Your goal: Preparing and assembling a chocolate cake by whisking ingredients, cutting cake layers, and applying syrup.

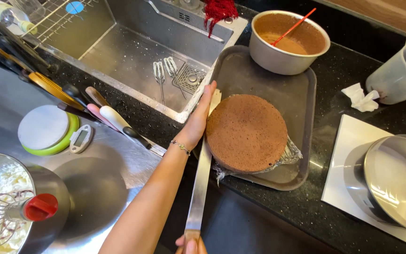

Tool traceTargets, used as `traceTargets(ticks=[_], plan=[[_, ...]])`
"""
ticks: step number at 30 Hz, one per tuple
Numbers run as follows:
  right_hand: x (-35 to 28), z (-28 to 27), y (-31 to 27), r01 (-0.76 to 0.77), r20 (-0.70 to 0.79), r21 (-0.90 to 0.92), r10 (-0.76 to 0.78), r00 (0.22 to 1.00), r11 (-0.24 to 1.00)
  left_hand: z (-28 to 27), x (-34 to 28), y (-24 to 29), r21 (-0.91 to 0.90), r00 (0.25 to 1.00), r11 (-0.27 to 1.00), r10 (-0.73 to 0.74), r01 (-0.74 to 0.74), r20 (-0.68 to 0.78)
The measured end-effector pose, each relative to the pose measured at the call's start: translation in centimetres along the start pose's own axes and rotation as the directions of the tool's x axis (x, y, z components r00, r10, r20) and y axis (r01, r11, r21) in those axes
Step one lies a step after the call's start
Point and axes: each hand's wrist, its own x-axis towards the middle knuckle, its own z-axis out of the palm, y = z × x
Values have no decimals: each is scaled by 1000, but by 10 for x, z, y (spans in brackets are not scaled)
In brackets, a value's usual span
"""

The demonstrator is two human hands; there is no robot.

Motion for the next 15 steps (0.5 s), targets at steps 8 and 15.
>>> traceTargets(ticks=[8, 15], plan=[[16, 34, -127, -474, 412, 56, 413, 813, 879, -2, -62, 27, 507, 742, 781, 573, -366, -348], [59, -59, -173, 108, 318, -177, -47, 947, 978, 8, -80, -24, 876, 724, 471, 641, -109, -255]])
